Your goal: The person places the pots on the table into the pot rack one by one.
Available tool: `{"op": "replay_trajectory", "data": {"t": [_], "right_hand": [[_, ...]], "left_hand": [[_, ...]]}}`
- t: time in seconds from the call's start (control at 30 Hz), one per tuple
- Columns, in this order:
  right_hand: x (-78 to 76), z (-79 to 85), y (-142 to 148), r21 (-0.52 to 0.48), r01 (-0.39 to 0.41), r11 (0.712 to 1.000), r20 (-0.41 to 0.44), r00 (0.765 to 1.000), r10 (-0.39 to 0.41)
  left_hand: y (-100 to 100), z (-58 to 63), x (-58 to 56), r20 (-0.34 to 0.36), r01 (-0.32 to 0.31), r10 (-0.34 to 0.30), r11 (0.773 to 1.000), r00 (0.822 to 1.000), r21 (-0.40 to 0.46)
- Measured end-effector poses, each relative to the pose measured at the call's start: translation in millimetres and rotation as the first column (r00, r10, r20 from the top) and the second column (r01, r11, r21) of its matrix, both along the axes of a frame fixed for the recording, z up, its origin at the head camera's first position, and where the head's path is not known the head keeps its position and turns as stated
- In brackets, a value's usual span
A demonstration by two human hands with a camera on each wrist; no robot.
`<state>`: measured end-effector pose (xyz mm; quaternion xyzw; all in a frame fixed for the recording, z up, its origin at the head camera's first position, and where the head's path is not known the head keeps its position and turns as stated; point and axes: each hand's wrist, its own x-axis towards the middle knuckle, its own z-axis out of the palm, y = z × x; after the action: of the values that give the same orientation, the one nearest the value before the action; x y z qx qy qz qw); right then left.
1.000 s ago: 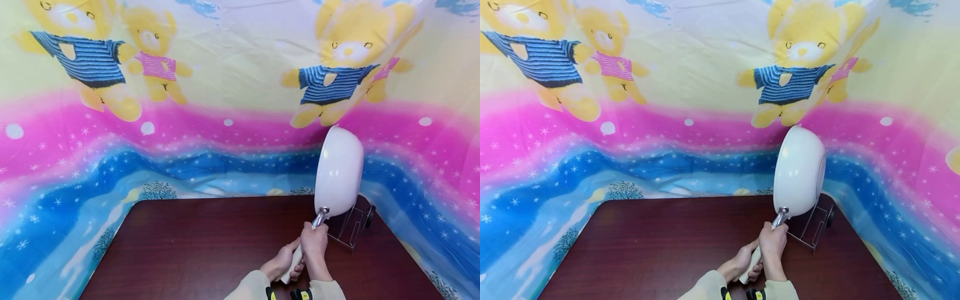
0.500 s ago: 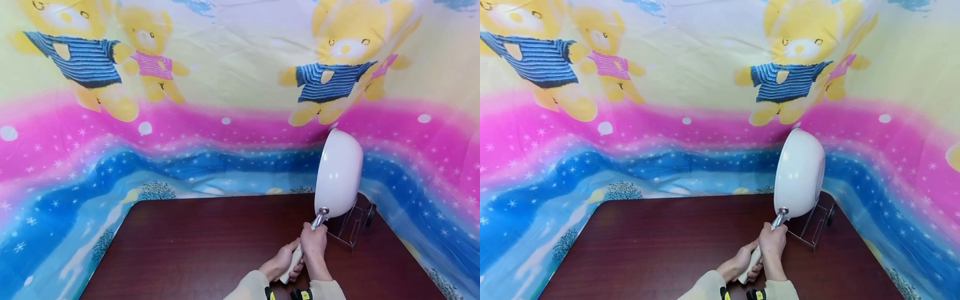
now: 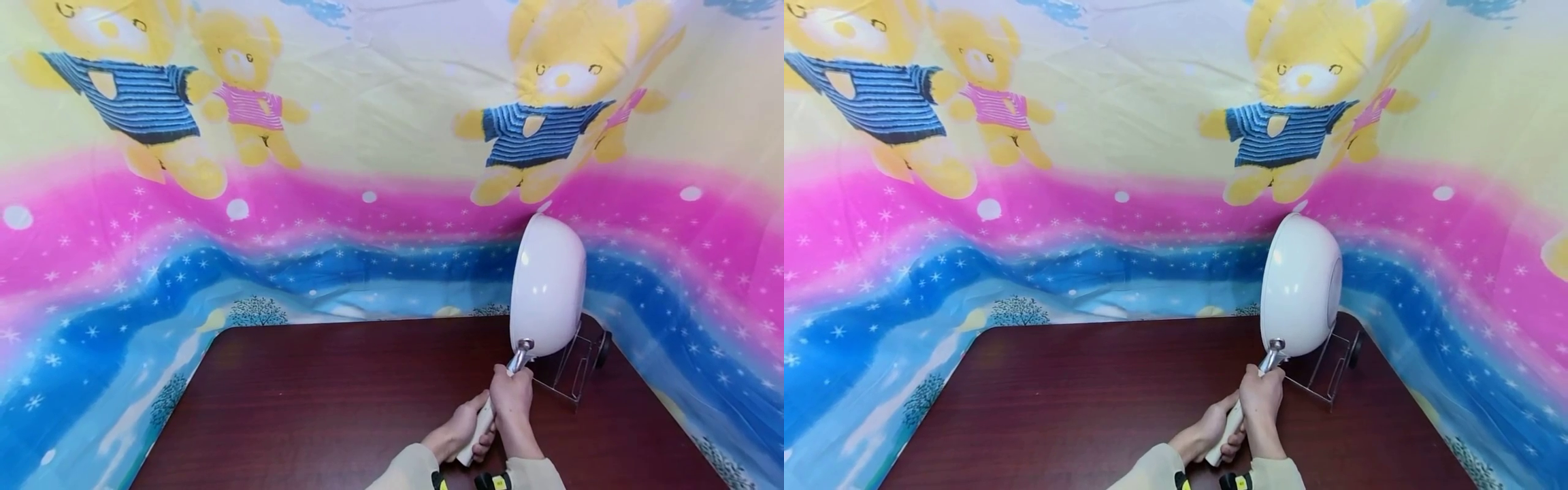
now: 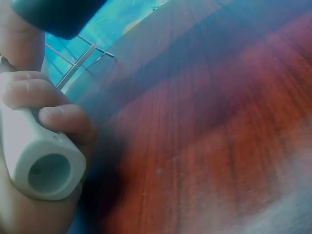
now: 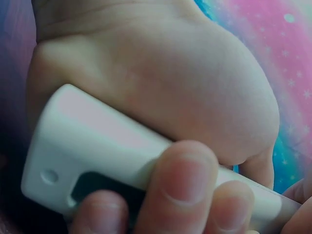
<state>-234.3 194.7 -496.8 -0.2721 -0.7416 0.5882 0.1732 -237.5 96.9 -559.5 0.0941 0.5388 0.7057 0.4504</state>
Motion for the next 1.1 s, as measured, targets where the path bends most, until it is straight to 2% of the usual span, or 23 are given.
{"op": "replay_trajectory", "data": {"t": [0.27, 0.73, 0.97, 1.1], "right_hand": [[6.0, -0.9, 0.0, -0.046, -0.023, 0.999, 0.0, 1.0, 0.023], [12.0, -2.0, -1.1, -0.083, -0.039, 0.996, -0.004, 0.999, 0.039], [11.2, -3.0, -0.6, -0.213, -0.064, 0.975, -0.045, 0.997, 0.055], [13.1, -5.4, -0.9, -0.25, -0.085, 0.965, -0.045, 0.996, 0.076]], "left_hand": [[-1.2, -0.1, 9.4, 0.013, -0.027, 0.027, 0.999, 1.0, -0.02], [-4.1, 2.2, 19.0, 0.008, -0.029, 0.029, 0.999, 1.0, -0.019], [-9.1, 2.2, 22.3, -0.031, -0.041, 0.04, 0.999, 0.999, -0.019], [-12.0, 1.7, 24.9, -0.057, -0.05, 0.049, 0.999, 0.997, -0.018]]}}
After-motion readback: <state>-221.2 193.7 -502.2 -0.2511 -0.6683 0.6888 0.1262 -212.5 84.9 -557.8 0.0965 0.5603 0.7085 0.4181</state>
